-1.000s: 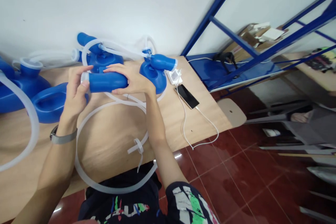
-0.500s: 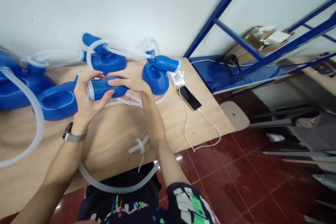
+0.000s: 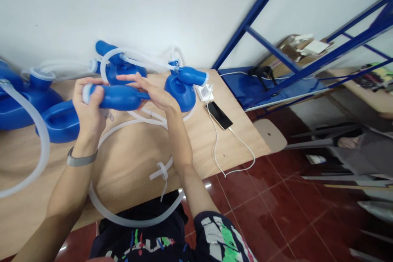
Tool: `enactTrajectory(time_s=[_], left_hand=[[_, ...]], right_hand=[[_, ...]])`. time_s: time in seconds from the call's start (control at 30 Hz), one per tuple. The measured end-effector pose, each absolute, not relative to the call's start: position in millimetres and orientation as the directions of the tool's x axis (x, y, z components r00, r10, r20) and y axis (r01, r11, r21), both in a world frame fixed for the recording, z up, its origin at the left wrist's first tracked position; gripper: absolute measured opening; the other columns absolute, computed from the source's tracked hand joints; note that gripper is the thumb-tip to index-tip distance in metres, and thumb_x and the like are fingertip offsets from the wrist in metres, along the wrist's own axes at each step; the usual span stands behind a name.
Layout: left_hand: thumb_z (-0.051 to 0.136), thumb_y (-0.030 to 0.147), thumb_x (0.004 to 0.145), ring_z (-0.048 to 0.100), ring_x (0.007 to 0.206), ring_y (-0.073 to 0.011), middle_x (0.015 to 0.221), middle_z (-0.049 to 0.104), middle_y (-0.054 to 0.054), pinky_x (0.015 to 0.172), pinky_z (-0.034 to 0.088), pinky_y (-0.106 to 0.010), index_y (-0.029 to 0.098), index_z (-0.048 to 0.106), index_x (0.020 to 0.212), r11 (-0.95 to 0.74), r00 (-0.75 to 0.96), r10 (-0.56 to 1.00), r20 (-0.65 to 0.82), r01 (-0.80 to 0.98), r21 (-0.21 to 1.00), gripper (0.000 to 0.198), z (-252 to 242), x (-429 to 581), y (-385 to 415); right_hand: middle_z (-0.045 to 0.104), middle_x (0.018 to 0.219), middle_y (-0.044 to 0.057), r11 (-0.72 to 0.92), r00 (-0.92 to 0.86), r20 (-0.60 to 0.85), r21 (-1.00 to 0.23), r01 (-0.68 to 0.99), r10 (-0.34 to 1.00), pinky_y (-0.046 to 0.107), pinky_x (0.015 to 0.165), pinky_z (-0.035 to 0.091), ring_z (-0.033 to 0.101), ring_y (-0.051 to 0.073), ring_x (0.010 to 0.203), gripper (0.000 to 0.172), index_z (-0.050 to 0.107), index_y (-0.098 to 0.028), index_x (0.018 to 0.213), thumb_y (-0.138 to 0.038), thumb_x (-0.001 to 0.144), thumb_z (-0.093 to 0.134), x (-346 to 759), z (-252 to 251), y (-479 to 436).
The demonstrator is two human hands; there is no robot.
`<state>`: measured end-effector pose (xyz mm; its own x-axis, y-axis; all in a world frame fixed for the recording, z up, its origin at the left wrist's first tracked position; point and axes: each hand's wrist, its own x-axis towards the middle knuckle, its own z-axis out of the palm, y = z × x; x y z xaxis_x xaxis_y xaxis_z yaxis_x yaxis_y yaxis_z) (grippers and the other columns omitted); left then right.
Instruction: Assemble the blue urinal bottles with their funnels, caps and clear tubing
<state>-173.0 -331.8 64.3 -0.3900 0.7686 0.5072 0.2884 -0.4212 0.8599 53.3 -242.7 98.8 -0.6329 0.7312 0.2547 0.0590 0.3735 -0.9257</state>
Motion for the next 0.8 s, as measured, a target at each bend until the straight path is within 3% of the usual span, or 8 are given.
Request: enactTrajectory(time_s=[0.1, 0.2, 0.27, 0.4, 0.5, 0.6, 0.7, 0.8], left_hand=[[0.063, 0.085, 0.11, 0.079, 0.137, -0.0353, 0.14, 0.081, -0.009, 0.102, 0.07, -0.049, 0.03, 0.069, 0.127, -0.274, -0.531, 0.818, 0.219, -0.026, 0.961, 0.058, 63.0, -178.2, -327.2], [0.067, 0.085, 0.11, 0.076, 0.146, -0.0366, 0.152, 0.079, -0.01, 0.101, 0.072, -0.048, 0.03, 0.072, 0.133, -0.205, -0.422, 0.902, 0.096, -0.22, 0.954, 0.06, 66.9, -182.6, -331.7], [0.068, 0.084, 0.112, 0.077, 0.148, -0.0367, 0.155, 0.08, -0.008, 0.103, 0.073, -0.051, 0.034, 0.074, 0.139, -0.252, -0.321, 0.933, 0.162, -0.262, 0.932, 0.058, 70.3, -183.7, -336.9], [0.098, 0.072, 0.098, 0.088, 0.126, -0.0321, 0.134, 0.087, -0.003, 0.099, 0.076, -0.047, 0.043, 0.072, 0.153, -0.322, -0.177, 0.943, 0.282, -0.272, 0.907, 0.068, 70.9, -179.2, -340.8], [0.111, 0.057, 0.088, 0.09, 0.108, -0.0279, 0.114, 0.087, -0.001, 0.092, 0.076, -0.04, 0.042, 0.067, 0.166, -0.366, -0.12, 0.93, 0.348, -0.197, 0.91, 0.09, 68.0, -172.6, -340.4], [0.111, 0.056, 0.09, 0.088, 0.106, -0.0271, 0.109, 0.083, 0.0, 0.097, 0.077, -0.046, 0.046, 0.064, 0.174, -0.505, -0.142, 0.855, 0.498, -0.019, 0.863, 0.097, 68.8, -169.4, -345.4], [0.115, 0.06, 0.085, 0.083, 0.129, -0.0329, 0.126, 0.079, -0.004, 0.117, 0.074, -0.058, 0.046, 0.073, 0.168, -0.617, -0.184, 0.716, 0.673, 0.283, 0.734, 0.094, 76.3, -173.0, -356.7], [0.108, 0.077, 0.087, 0.066, 0.163, -0.0432, 0.162, 0.066, -0.008, 0.138, 0.062, -0.069, 0.044, 0.078, 0.161, -0.637, -0.129, 0.63, 0.765, 0.477, 0.605, 0.086, 88.8, -179.8, -366.7]], right_hand=[[0.065, 0.186, 0.013, 0.432, -0.723, 0.376, -0.894, -0.119, 0.579, 0.05, 0.124, 0.072, 0.064, 0.039, 0.17, 0.1, 0.062, -0.031, 0.179, -0.084, 0.099, 0.09, 61.7, 112.8, -258.4], [0.063, 0.186, 0.016, 0.524, -0.664, 0.426, -0.85, -0.061, 0.614, 0.047, 0.12, 0.074, 0.065, 0.039, 0.168, 0.131, 0.037, -0.033, 0.195, -0.071, 0.09, 0.105, 60.6, 117.9, -269.1], [0.069, 0.18, 0.016, 0.52, -0.551, 0.435, -0.854, -0.002, 0.712, 0.043, 0.106, 0.078, 0.075, 0.038, 0.157, 0.124, 0.036, -0.034, 0.195, -0.075, 0.096, 0.098, 56.7, 114.4, -267.3], [0.08, 0.164, 0.008, 0.552, -0.405, 0.506, -0.834, -0.004, 0.762, 0.038, 0.095, 0.078, 0.083, 0.033, 0.139, 0.093, 0.064, -0.032, 0.178, -0.09, 0.106, 0.077, 54.1, 95.0, -238.6], [0.086, 0.147, 0.004, 0.596, -0.311, 0.594, -0.797, -0.103, 0.742, 0.031, 0.089, 0.076, 0.085, 0.024, 0.123, 0.092, 0.067, -0.038, 0.172, -0.094, 0.101, 0.078, 57.2, 83.8, -217.8], [0.085, 0.121, 0.001, 0.557, -0.2, 0.577, -0.816, -0.153, 0.792, 0.031, 0.072, 0.072, 0.081, 0.018, 0.091, 0.1, 0.058, -0.04, 0.174, -0.097, 0.094, 0.08, 59.5, 85.9, -217.9], [0.076, 0.103, -0.003, 0.528, -0.18, 0.56, -0.826, -0.198, 0.809, 0.033, 0.064, 0.064, 0.07, 0.016, 0.074, 0.096, 0.058, -0.039, 0.168, -0.097, 0.095, 0.078, 61.1, 95.9, -230.7], [0.076, 0.105, -0.001, 0.548, -0.242, 0.591, -0.806, -0.225, 0.77, 0.034, 0.074, 0.064, 0.07, 0.018, 0.083, 0.081, 0.068, -0.032, 0.156, -0.087, 0.099, 0.084, 60.4, 102.8, -241.7]])
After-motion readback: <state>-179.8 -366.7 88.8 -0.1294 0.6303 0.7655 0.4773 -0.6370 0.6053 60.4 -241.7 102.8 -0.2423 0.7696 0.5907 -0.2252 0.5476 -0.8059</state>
